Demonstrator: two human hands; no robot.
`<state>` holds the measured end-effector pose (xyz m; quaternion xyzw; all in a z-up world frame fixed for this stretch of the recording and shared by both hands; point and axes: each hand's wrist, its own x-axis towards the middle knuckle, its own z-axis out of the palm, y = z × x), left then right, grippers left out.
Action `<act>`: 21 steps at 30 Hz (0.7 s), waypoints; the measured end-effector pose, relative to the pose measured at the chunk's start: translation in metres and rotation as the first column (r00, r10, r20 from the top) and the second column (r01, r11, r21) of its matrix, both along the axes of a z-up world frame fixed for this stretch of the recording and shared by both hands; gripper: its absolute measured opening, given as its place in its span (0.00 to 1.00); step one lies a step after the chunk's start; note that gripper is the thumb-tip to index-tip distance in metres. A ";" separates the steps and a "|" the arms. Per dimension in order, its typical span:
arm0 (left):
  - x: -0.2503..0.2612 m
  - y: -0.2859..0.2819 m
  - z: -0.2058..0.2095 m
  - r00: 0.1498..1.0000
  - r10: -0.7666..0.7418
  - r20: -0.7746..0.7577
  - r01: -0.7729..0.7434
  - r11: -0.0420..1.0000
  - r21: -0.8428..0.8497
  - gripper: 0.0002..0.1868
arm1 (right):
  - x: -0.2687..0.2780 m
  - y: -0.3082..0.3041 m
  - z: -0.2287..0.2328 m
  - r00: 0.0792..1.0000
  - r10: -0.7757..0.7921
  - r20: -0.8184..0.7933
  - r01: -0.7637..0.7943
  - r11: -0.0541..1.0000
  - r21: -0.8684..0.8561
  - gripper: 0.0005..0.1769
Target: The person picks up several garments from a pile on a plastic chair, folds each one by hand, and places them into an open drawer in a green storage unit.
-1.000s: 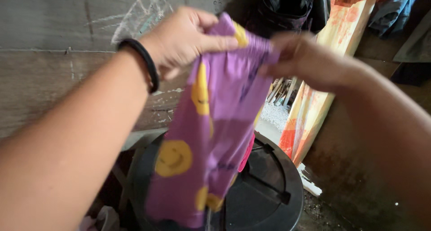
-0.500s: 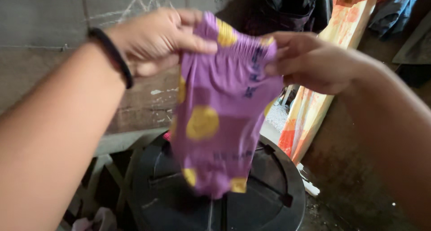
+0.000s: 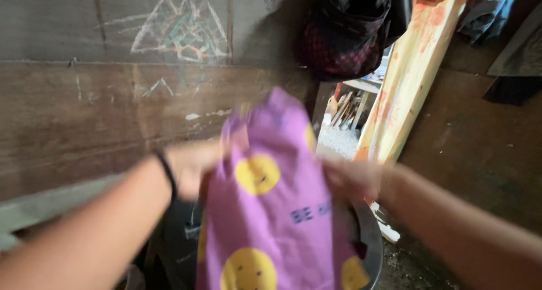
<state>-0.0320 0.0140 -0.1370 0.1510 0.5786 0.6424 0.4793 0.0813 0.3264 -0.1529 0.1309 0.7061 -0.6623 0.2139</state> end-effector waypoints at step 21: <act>0.016 -0.042 0.054 0.852 0.413 -0.321 -0.225 0.843 0.488 0.36 | 0.040 -0.003 0.074 0.755 -0.254 -0.604 0.169 0.966 -0.196 0.47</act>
